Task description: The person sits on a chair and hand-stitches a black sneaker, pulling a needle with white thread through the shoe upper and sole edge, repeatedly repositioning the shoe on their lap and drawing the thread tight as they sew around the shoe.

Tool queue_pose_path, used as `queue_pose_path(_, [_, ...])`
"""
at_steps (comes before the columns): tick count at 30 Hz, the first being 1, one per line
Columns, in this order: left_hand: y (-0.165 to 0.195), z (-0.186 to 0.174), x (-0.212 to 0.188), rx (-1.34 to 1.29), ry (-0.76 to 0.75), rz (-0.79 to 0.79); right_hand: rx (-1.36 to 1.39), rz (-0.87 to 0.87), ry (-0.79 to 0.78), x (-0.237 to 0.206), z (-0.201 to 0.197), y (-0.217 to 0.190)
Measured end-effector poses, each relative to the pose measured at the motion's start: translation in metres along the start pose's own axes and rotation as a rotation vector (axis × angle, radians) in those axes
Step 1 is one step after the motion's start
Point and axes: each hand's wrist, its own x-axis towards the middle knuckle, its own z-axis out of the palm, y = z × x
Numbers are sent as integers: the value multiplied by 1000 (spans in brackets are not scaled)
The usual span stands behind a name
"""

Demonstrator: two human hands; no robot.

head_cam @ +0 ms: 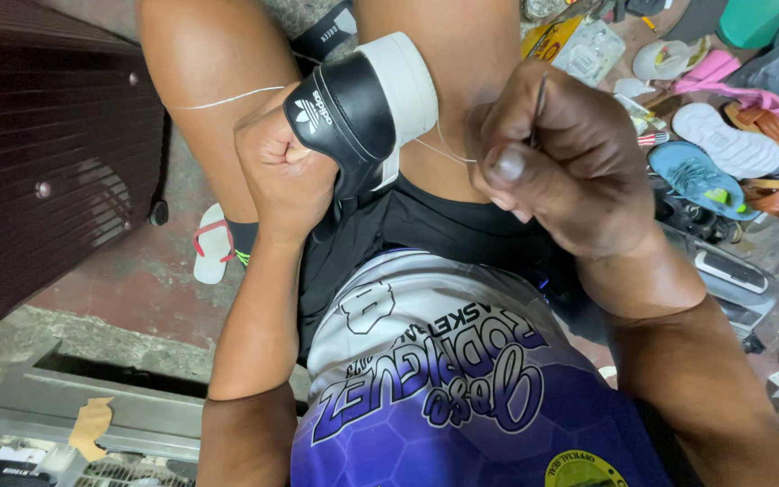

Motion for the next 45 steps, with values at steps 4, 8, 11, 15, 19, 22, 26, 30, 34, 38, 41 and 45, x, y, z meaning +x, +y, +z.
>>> queue_pose_path(4, [-7,2,0,-35,53,-42,-58,-45,-25,2,4,5])
queue_pose_path(8, [-7,2,3,-19,52,-37,-125,-44,30,2,9,8])
queue_pose_path(11, [-2,0,5,-4,49,-33,-42,-86,37,-3,13,6])
queue_pose_path(15, [3,-2,8,-20,64,18,-15,-39,145,-9,6,-5])
queue_pose_path(19, [15,-17,0,160,40,-102,-92,-89,176,-8,-12,-15])
queue_pose_path(22, [31,-42,-7,157,9,-171,-117,-33,199,-12,-35,-19])
queue_pose_path(26, [57,-97,-17,61,154,-423,-29,30,132,-22,-89,-16])
queue_pose_path(30, [58,-111,-30,192,386,-458,-38,35,219,-44,-138,-13])
queue_pose_path(34, [60,-84,-43,350,419,-318,-145,65,382,-52,-154,-4])
queue_pose_path(38, [60,-34,-42,209,34,-96,-273,125,482,-59,-147,9])
queue_pose_path(41, [50,-14,-27,12,-37,-308,-369,162,516,-60,-151,7])
queue_pose_path(45, [35,-25,-6,-295,-67,-382,-524,136,515,-41,-150,6])
